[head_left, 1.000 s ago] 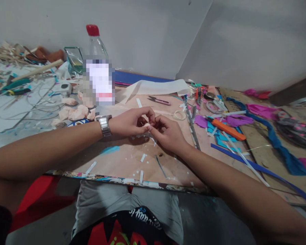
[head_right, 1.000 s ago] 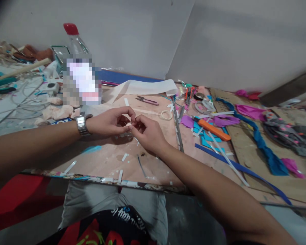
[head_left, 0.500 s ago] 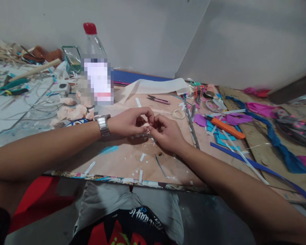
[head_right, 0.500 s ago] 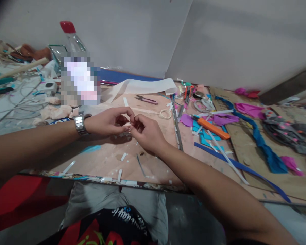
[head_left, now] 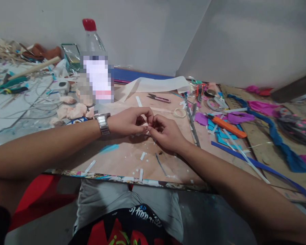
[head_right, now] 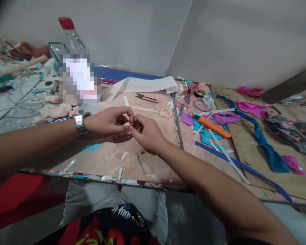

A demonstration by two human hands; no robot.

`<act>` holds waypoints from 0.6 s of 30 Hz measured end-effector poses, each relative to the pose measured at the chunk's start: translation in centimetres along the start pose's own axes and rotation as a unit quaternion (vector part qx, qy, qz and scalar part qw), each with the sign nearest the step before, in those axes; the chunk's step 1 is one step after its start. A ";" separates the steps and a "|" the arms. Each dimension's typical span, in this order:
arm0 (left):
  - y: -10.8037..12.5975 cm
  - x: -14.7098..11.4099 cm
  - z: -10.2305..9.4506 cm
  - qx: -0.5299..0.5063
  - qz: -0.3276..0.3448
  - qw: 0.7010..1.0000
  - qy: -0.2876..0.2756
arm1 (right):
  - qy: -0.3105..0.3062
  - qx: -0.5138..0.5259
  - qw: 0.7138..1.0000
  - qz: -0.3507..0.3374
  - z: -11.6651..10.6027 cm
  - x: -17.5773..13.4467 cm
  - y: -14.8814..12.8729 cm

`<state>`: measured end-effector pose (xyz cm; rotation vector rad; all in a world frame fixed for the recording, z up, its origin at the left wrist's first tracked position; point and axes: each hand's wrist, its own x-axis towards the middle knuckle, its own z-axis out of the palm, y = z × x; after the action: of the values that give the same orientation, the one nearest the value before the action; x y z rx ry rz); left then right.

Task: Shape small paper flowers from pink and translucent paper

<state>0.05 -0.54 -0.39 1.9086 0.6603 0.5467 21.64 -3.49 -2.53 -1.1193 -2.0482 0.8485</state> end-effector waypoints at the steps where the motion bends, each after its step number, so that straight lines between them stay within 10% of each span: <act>1: 0.0 0.0 0.0 0.002 0.000 1.000 0.001 | -0.005 -0.003 1.000 -0.002 0.0 0.0 0.1; 18: -0.1 0.0 0.0 0.062 -0.002 0.998 -0.002 | -0.049 -0.043 0.998 -0.027 0.0 -0.1 0.2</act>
<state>-0.02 -0.50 -0.49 2.0238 0.7095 0.5092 21.82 -3.45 -2.71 -1.0837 -2.2037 0.8092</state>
